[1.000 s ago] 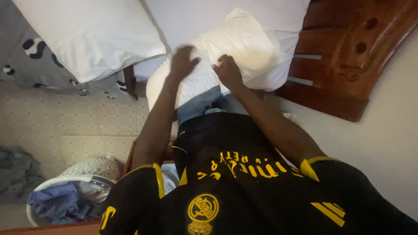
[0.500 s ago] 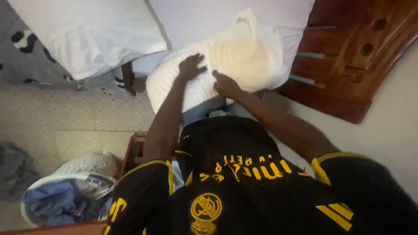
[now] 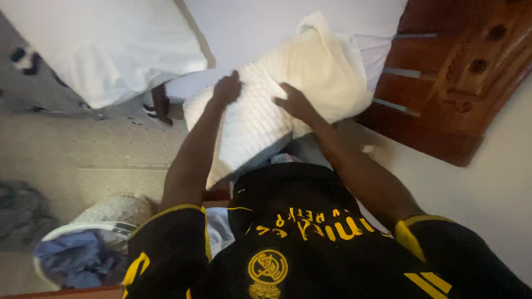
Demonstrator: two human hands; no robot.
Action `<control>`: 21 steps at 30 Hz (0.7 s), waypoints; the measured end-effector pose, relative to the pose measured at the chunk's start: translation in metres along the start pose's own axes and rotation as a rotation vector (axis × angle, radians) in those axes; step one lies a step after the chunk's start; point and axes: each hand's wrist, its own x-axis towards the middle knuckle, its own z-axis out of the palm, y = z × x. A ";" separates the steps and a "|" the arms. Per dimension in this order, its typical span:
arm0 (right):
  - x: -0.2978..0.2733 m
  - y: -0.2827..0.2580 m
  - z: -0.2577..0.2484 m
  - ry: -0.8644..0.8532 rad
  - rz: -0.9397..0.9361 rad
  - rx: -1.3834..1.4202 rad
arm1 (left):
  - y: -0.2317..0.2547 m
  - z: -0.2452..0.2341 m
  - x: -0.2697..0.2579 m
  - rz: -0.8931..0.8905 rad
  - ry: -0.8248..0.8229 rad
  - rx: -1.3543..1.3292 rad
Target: The person inserts a pillow into a white pillowcase on a bed, repeatedly adjusting and smoothing the case to fit the pillow. They then place the finished pillow on the bed and briefly adjust the bedsheet.
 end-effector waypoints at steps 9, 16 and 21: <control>0.023 0.031 -0.005 0.233 0.247 0.118 | 0.143 -0.067 -0.060 0.526 0.262 -0.052; -0.023 -0.007 -0.047 0.211 -0.092 -0.027 | 0.249 -0.093 -0.113 0.392 0.223 0.071; -0.109 -0.038 -0.105 -0.235 -0.131 -0.002 | 0.275 -0.083 -0.134 0.362 0.206 0.216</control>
